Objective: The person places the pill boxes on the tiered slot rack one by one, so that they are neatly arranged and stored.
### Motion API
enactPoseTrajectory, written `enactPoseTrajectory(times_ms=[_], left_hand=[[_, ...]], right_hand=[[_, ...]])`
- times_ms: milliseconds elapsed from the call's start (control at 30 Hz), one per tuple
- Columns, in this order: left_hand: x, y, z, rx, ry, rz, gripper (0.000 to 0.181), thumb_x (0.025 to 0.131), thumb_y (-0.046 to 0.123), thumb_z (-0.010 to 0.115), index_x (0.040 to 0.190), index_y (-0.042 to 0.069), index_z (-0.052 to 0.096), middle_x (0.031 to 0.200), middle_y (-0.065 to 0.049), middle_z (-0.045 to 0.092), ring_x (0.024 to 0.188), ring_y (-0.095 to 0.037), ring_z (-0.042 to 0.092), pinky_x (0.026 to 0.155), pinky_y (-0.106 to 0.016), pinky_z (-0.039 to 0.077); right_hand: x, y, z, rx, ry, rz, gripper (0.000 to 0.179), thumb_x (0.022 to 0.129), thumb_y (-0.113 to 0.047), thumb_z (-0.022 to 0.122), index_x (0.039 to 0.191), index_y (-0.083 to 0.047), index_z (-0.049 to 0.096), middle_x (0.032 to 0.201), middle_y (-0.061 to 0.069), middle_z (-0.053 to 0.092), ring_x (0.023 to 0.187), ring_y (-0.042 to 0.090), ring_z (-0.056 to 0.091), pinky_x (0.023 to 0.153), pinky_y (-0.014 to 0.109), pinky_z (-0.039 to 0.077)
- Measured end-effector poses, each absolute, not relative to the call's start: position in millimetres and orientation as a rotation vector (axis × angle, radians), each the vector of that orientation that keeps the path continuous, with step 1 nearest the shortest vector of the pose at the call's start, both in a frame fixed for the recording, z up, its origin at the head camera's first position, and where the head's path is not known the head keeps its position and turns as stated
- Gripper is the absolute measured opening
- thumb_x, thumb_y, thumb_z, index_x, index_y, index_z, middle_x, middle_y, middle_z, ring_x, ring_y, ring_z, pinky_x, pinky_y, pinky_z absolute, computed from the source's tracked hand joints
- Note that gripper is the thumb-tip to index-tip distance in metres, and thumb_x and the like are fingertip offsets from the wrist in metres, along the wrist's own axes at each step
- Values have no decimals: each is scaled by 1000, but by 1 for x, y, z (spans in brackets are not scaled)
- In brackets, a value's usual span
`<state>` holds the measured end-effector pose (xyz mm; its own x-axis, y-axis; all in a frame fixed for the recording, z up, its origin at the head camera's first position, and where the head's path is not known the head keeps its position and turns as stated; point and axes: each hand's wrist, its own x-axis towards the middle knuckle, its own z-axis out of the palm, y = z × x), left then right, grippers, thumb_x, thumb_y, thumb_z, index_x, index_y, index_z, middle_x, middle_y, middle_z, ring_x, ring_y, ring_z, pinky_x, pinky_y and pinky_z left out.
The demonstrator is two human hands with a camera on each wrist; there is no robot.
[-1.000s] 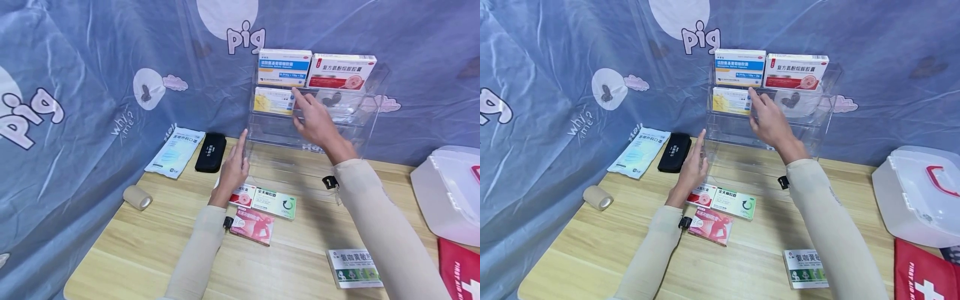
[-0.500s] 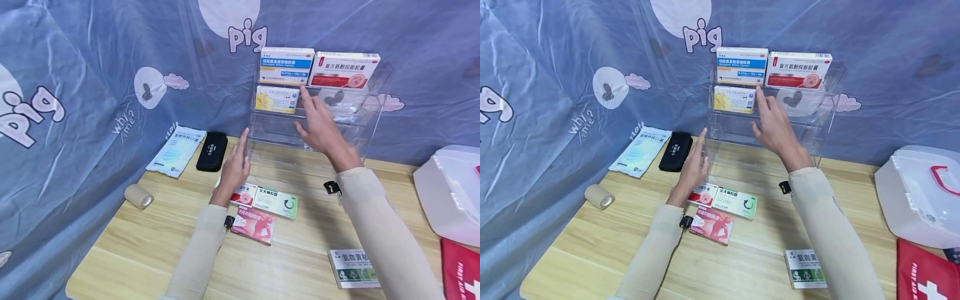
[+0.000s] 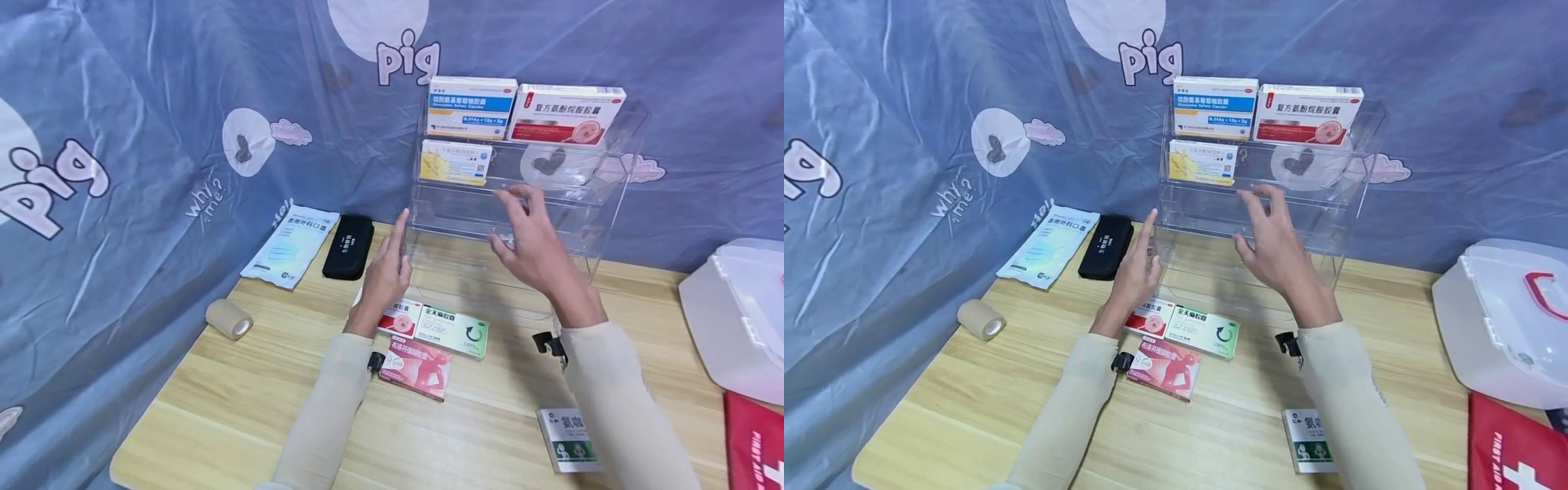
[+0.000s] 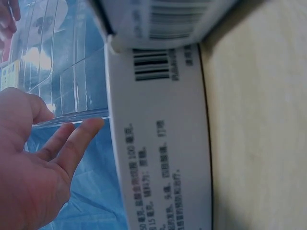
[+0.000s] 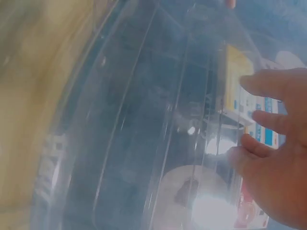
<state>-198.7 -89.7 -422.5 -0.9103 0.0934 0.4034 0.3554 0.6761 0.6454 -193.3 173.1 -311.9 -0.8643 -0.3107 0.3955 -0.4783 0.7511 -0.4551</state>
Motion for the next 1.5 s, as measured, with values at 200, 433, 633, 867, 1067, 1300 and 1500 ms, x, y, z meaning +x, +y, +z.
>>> enactPoseTrajectory(times_ms=[200,433,633,867,1067,1300,1500], left_hand=[[-197,-87,-425,-356,-2553,-1098,89,104,2,56,173,37,12,153,-18,57,79,-32,59,70,-45,55],[-198,-84,-426,-375,-2538,-1107,89,103,1,57,173,36,13,149,-18,59,76,-31,58,68,-43,55],[-199,-84,-425,-372,-2536,-1110,91,103,1,57,173,37,12,145,-19,60,77,-31,58,68,-43,56],[-199,-87,-424,-369,-2543,-1111,90,104,1,56,173,37,12,154,-18,56,82,-33,60,71,-45,56],[-198,-90,-424,-362,-2539,-1111,91,103,1,57,173,37,12,149,-19,58,80,-33,60,69,-45,56],[-198,-91,-422,-359,-2539,-1106,90,103,1,56,173,38,12,149,-19,58,82,-33,60,70,-46,56],[-199,-90,-422,-364,-2540,-1114,89,104,1,56,173,36,13,149,-19,58,83,-33,59,70,-46,55]], right_hand=[[-170,178,-323,680,-2777,770,64,100,-9,73,158,-3,47,164,30,30,139,55,49,109,71,47],[-151,183,-345,747,-2746,718,38,98,-8,75,134,-1,66,141,27,57,129,48,57,107,68,47],[-139,186,-356,844,-2950,706,32,99,-13,74,130,-3,70,126,17,70,116,39,69,99,60,56],[-135,184,-365,876,-3272,659,47,101,-19,73,143,-1,64,146,25,62,132,48,62,110,64,50],[-134,180,-374,812,-3363,606,60,95,-16,78,149,1,58,155,33,49,139,53,54,112,66,48],[-134,181,-378,718,-3445,556,73,90,-19,84,152,0,54,156,33,49,137,53,55,111,67,49],[-132,183,-377,682,-3456,509,79,85,-16,87,154,-1,52,155,32,50,137,54,55,110,68,49]])
